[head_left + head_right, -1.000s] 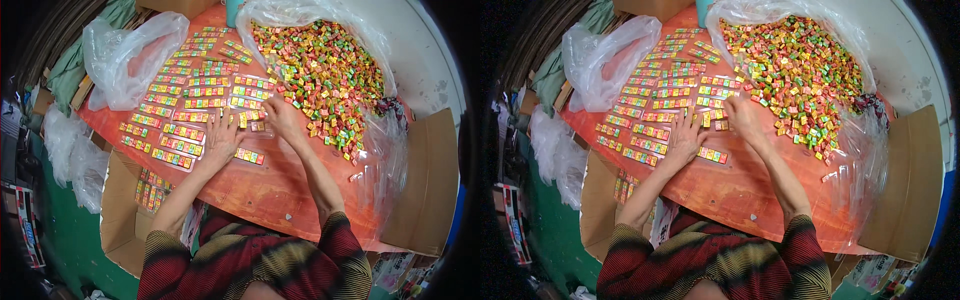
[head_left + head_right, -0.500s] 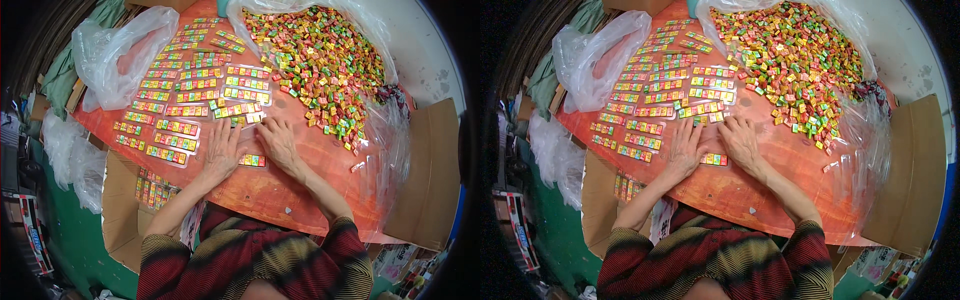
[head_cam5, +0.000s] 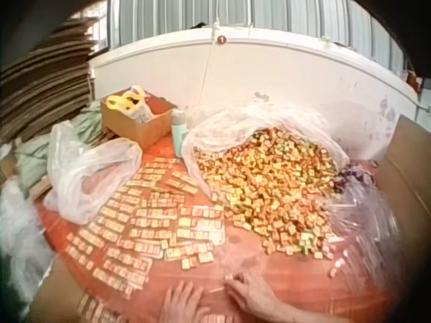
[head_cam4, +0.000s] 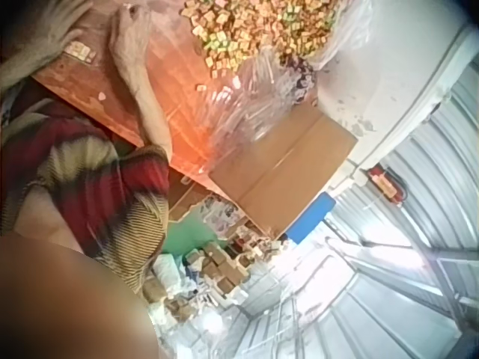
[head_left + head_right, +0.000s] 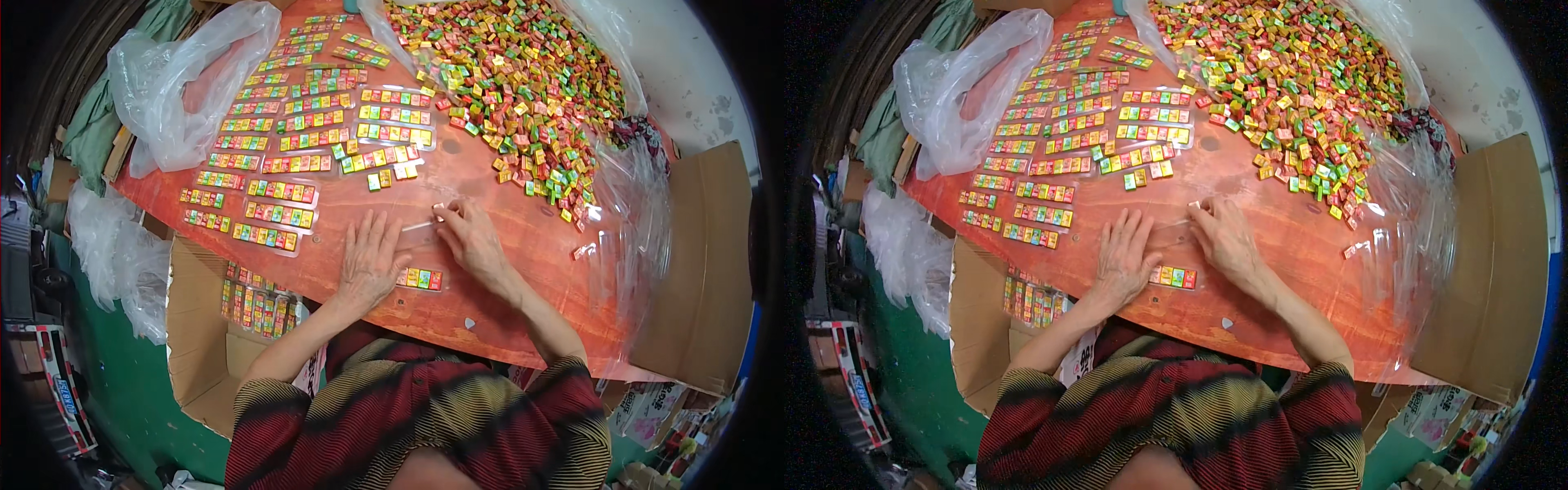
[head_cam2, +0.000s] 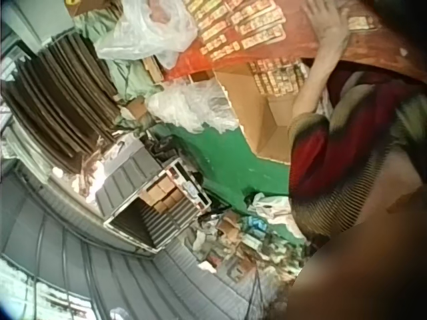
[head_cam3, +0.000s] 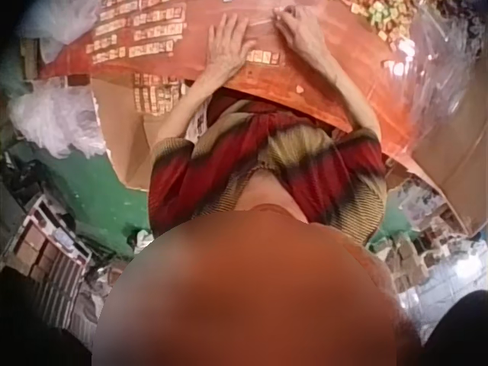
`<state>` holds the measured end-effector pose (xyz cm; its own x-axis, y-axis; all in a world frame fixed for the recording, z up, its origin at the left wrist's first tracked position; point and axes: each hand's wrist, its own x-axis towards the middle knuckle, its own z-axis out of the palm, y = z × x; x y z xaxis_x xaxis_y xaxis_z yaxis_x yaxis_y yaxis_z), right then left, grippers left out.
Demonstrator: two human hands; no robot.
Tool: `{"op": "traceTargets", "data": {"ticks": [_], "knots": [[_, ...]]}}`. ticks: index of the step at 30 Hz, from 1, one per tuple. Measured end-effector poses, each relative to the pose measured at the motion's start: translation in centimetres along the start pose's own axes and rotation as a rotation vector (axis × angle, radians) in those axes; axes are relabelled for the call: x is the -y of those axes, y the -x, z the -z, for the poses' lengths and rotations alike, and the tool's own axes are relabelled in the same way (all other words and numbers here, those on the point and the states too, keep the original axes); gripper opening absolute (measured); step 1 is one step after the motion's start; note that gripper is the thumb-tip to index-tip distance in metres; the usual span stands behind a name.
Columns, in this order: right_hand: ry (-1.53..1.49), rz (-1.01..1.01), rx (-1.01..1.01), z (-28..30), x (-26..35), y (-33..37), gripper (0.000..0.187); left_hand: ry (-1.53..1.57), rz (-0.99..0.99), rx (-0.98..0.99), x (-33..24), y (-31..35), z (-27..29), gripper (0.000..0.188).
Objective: The recorder is packing small rectangular items into clear plastic containers and then placing those containers into a larger cardboard shipping box.
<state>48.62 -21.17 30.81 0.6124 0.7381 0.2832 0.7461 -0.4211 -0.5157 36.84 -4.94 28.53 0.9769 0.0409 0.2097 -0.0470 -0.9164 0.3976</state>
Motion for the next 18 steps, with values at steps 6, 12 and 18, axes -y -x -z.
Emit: {"op": "traceTargets", "data": {"ticks": [6,12,18], "knots": [[0.097,-0.050,-0.002,0.5,-0.6,1.0,0.018,-0.069,-0.063,-0.129,0.0,0.4,0.4,0.038],[0.105,-0.190,0.012,0.5,-1.5,-1.2,0.016,-0.032,-0.077,-0.170,-0.7,0.9,0.2,0.031],[0.203,-0.194,0.138,-0.5,-0.7,-2.3,0.018,0.022,-0.022,-0.117,-0.8,-0.8,1.1,0.033]]}}
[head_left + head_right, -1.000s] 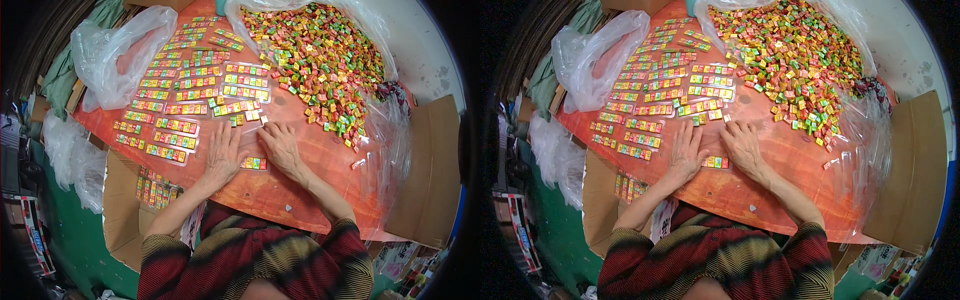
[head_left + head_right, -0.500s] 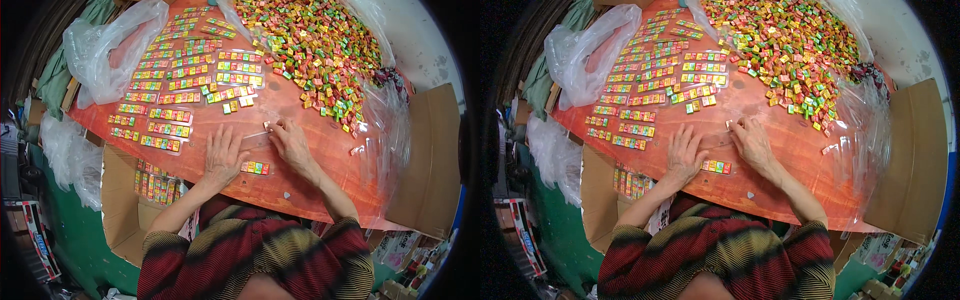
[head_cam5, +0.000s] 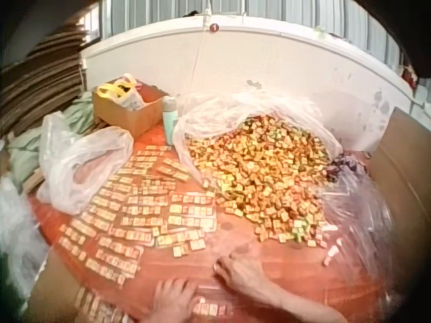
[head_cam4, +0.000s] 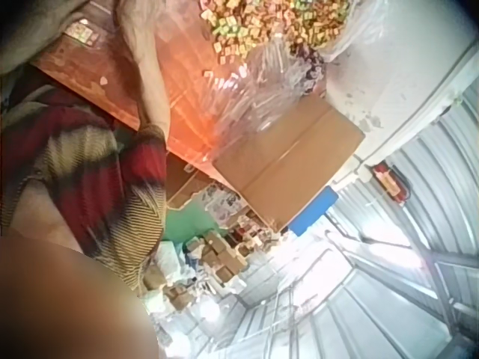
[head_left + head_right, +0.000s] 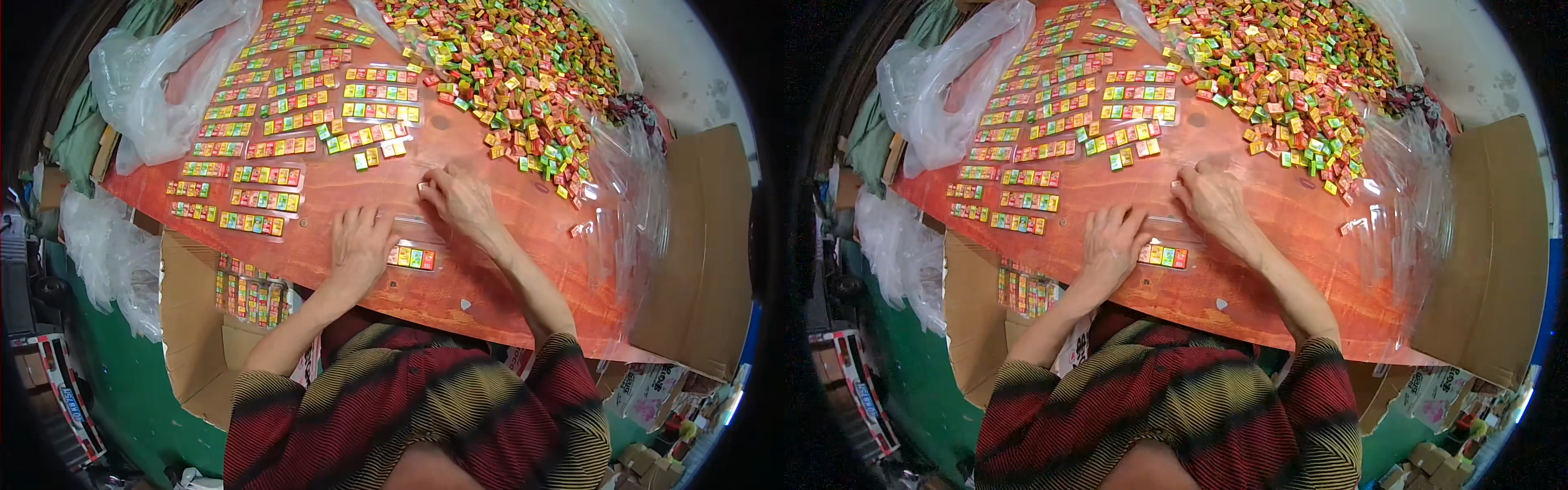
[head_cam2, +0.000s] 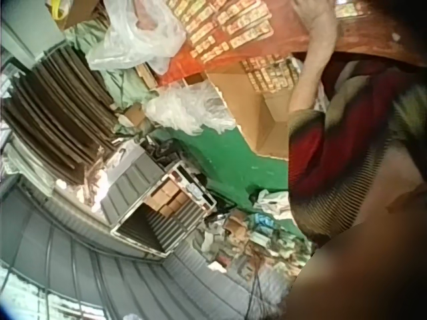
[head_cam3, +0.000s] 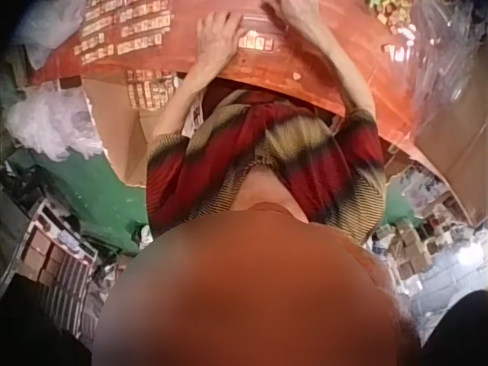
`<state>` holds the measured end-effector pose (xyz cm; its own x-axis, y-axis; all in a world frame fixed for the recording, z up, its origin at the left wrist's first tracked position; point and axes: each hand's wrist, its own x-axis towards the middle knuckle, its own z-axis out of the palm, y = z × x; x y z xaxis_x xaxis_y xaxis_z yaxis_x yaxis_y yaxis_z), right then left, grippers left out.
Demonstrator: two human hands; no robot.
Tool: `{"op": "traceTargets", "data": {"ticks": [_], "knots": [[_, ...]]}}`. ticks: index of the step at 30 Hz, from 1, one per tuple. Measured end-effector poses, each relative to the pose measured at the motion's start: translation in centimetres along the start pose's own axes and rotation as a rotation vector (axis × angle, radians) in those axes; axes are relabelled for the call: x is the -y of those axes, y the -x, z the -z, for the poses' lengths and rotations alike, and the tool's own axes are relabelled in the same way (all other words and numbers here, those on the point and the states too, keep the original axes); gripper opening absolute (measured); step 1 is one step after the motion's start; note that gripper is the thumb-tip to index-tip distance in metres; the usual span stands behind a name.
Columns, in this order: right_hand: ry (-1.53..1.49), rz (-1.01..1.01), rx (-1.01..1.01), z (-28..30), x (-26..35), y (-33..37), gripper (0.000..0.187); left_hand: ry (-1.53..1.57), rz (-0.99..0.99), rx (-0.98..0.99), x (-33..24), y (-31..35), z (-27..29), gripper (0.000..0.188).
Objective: The recorder is packing small rectangular items into clear plastic containers and then placing those containers into a larger cardboard shipping box.
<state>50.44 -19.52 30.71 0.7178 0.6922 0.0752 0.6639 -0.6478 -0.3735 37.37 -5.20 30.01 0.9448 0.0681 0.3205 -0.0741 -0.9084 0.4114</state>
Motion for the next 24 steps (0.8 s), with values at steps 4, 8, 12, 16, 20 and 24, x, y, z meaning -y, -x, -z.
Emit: {"op": "traceTargets", "data": {"ticks": [4,8,12,16,20,24], "knots": [[-0.091,0.079,-0.012,0.1,-0.1,1.4,0.021,-0.070,-0.049,0.126,0.1,-0.7,-0.1,0.029],[-0.044,0.147,-0.040,-0.1,-0.2,1.5,0.024,-0.070,-0.141,0.027,0.7,-1.0,-0.2,0.026],[-0.017,0.080,0.005,-0.5,0.2,0.1,0.024,-0.076,-0.200,0.017,0.8,-1.3,-0.3,0.024],[-0.054,0.030,0.166,-0.1,0.1,-1.4,0.019,-0.040,-0.234,0.024,1.8,-3.0,0.0,0.019],[-0.075,0.043,0.084,0.2,-2.3,-1.9,0.015,-0.073,-0.328,-0.100,2.2,-3.6,0.0,0.006],[-0.110,-0.071,0.035,0.8,-4.0,-1.6,0.011,-0.119,-0.378,-0.059,2.5,-3.0,0.3,0.005]]}}
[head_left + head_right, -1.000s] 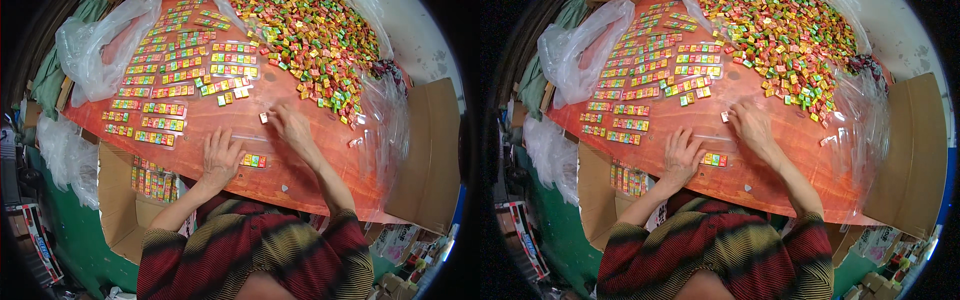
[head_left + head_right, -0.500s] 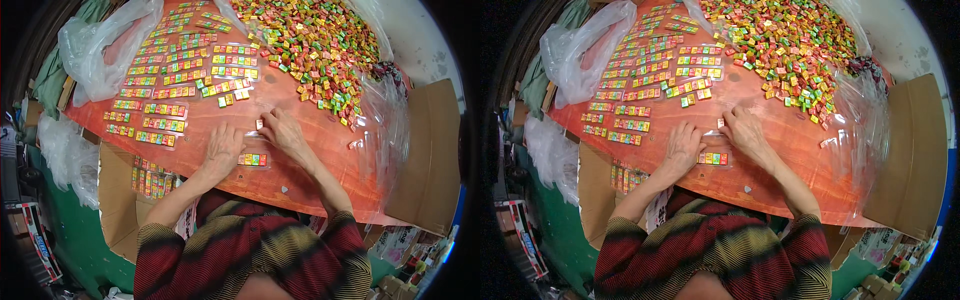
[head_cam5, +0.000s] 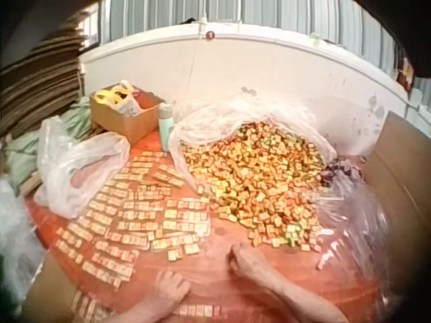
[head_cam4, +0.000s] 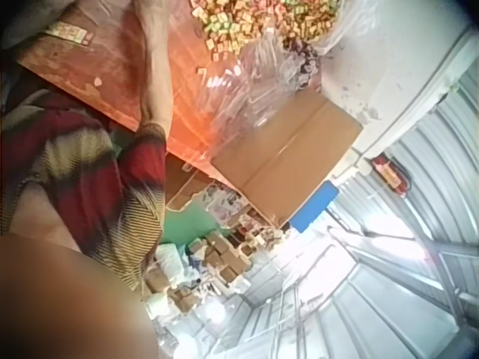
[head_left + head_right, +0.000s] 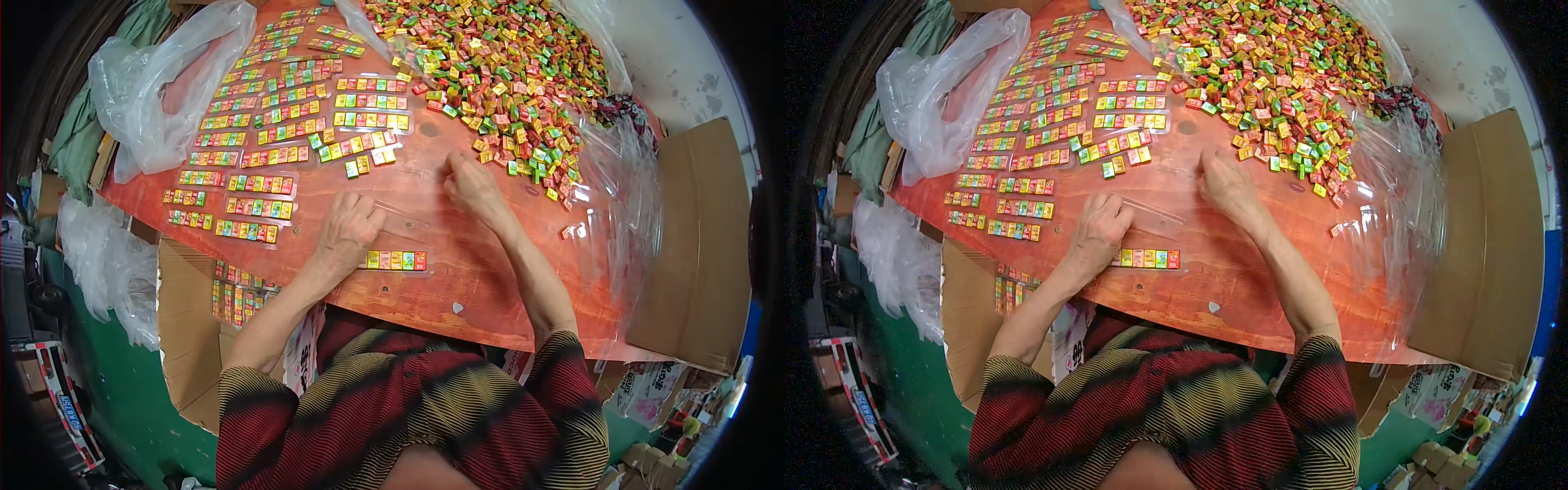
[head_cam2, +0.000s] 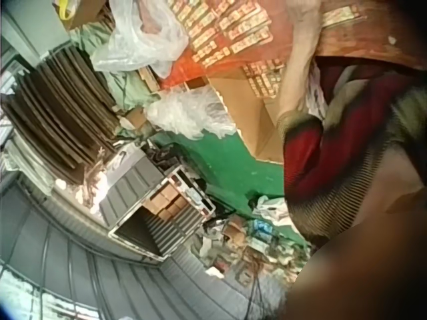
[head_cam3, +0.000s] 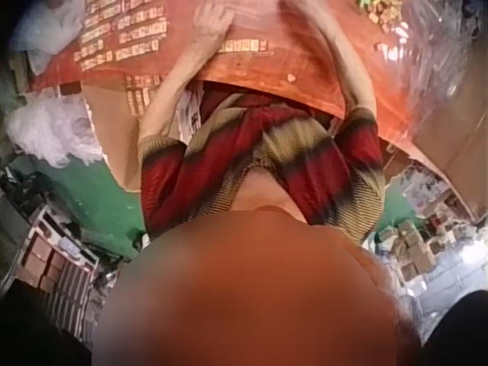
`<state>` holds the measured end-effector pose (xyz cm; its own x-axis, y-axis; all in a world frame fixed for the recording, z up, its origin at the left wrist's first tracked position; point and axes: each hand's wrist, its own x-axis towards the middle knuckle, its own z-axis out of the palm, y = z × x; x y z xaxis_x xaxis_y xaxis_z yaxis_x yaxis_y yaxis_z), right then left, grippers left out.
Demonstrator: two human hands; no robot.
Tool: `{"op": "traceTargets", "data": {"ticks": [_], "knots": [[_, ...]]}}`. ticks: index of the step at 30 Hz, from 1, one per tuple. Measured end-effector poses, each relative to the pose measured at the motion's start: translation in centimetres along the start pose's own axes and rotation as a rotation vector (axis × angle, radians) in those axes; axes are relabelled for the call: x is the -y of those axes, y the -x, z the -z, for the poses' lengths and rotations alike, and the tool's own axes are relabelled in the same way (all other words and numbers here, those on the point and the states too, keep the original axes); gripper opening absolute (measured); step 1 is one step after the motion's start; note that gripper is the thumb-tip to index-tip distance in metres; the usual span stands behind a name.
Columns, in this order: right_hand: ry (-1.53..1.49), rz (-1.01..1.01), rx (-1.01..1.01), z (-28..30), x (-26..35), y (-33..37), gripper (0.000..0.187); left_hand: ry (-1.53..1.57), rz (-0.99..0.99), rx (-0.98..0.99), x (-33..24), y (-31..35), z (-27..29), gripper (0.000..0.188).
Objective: The recorder is packing small rectangular items into clear plastic containers and then placing those containers into a larger cardboard shipping box.
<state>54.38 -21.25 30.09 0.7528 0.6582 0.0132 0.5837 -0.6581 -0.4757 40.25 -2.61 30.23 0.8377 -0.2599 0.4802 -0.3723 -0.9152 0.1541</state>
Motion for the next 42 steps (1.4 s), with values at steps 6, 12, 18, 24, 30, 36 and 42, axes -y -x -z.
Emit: {"op": "traceTargets", "data": {"ticks": [6,12,18,24,30,36,42], "knots": [[-0.150,-0.032,-0.181,0.4,2.3,2.2,0.012,0.034,0.086,0.096,-1.0,1.0,-0.1,0.011],[-0.017,0.020,-0.212,-3.4,5.3,4.3,0.013,0.009,0.157,0.045,-2.6,1.1,-0.9,0.015],[0.112,-0.068,-0.071,-1.7,5.6,3.3,0.012,0.139,0.200,0.011,-1.9,1.2,-0.3,0.013],[0.094,0.172,-0.267,-3.5,5.9,-2.2,0.014,0.090,0.445,-0.197,1.1,-1.8,-0.5,0.019],[0.051,0.303,-0.253,-4.1,5.7,-2.7,0.016,0.118,0.328,-0.075,3.7,-1.4,-2.3,0.022],[0.007,0.292,-0.139,-2.6,5.3,-2.0,0.014,0.178,0.318,0.027,3.7,-1.3,-2.0,0.021],[0.021,0.180,-0.077,-2.9,4.5,-2.3,0.022,0.280,0.382,0.095,3.8,-1.8,-1.3,0.027]]}}
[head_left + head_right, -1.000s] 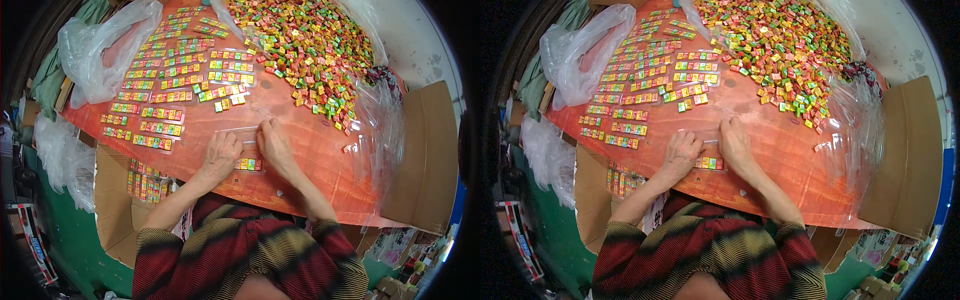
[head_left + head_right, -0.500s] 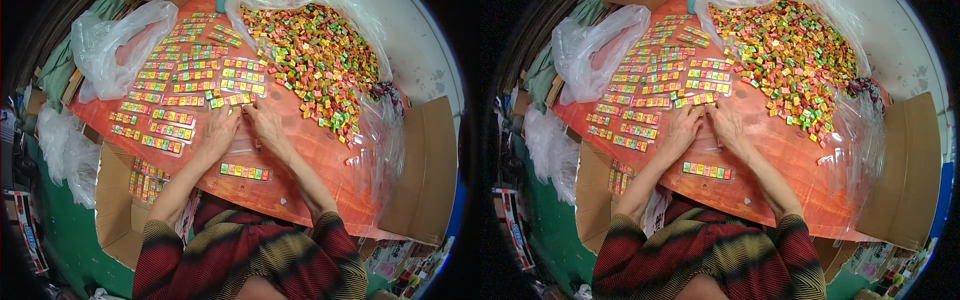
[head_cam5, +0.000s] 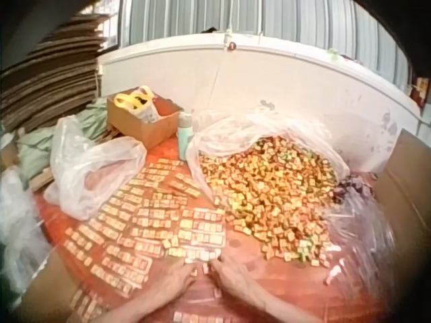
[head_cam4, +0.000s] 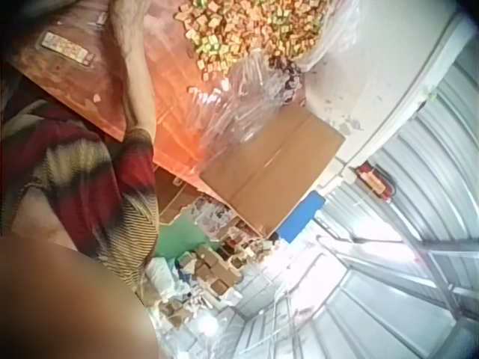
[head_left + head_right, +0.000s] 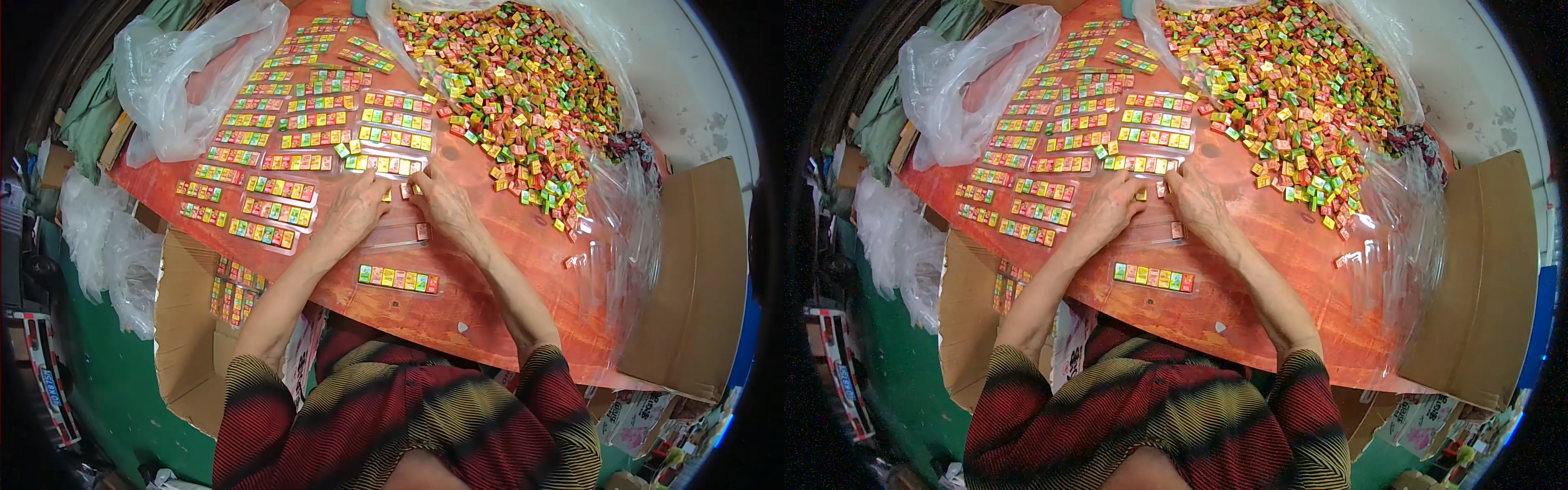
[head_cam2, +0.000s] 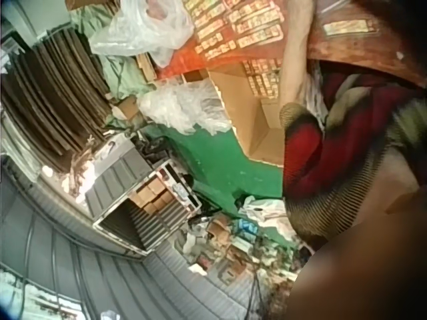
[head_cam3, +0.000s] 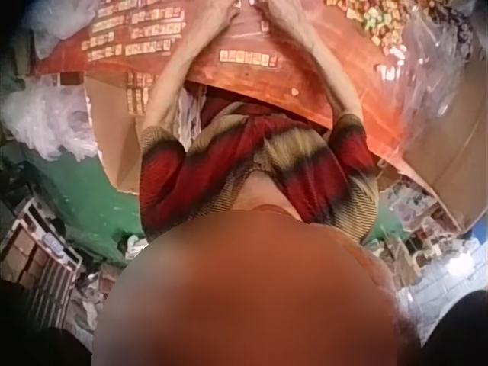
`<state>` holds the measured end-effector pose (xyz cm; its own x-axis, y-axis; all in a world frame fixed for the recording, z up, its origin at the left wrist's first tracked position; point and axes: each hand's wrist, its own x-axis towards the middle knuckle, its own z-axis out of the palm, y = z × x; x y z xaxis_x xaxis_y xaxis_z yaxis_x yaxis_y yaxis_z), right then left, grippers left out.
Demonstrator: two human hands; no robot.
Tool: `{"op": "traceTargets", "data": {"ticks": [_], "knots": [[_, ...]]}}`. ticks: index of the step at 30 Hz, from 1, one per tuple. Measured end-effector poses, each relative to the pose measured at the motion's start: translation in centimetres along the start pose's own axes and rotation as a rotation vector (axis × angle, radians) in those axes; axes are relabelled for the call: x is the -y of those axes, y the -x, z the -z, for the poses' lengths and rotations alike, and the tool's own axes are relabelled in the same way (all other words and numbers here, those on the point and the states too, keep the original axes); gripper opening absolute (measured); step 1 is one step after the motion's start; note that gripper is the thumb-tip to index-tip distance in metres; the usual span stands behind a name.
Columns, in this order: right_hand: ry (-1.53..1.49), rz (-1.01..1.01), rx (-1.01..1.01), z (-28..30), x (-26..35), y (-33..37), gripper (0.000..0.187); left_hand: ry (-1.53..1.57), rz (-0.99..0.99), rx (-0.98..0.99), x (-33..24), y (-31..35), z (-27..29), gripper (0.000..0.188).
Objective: The recorder is packing small rectangular items into clear plastic containers and then placing those containers into a larger cardboard shipping box.
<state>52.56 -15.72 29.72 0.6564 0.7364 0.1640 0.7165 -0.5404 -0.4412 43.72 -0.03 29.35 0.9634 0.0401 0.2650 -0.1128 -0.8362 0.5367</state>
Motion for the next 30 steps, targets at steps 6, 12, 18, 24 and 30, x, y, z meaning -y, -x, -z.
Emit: {"op": "traceTargets", "data": {"ticks": [6,12,18,24,30], "knots": [[-0.073,0.088,0.083,0.5,0.2,0.8,0.023,0.110,-0.007,0.036,0.1,0.5,0.1,0.034],[-0.193,0.096,0.059,0.9,-0.2,1.0,0.033,0.096,0.001,0.050,-0.3,0.3,0.1,0.033],[-0.079,0.139,0.109,1.0,-1.4,0.0,0.030,0.115,0.066,0.148,-0.4,-0.2,0.8,0.030],[-0.203,0.099,0.127,1.3,-0.3,1.0,0.019,0.141,0.094,0.161,-0.7,0.5,0.9,0.031],[-0.176,0.159,0.120,0.3,-0.6,0.6,0.017,0.142,0.071,0.180,-0.2,-0.1,0.6,0.031]]}}
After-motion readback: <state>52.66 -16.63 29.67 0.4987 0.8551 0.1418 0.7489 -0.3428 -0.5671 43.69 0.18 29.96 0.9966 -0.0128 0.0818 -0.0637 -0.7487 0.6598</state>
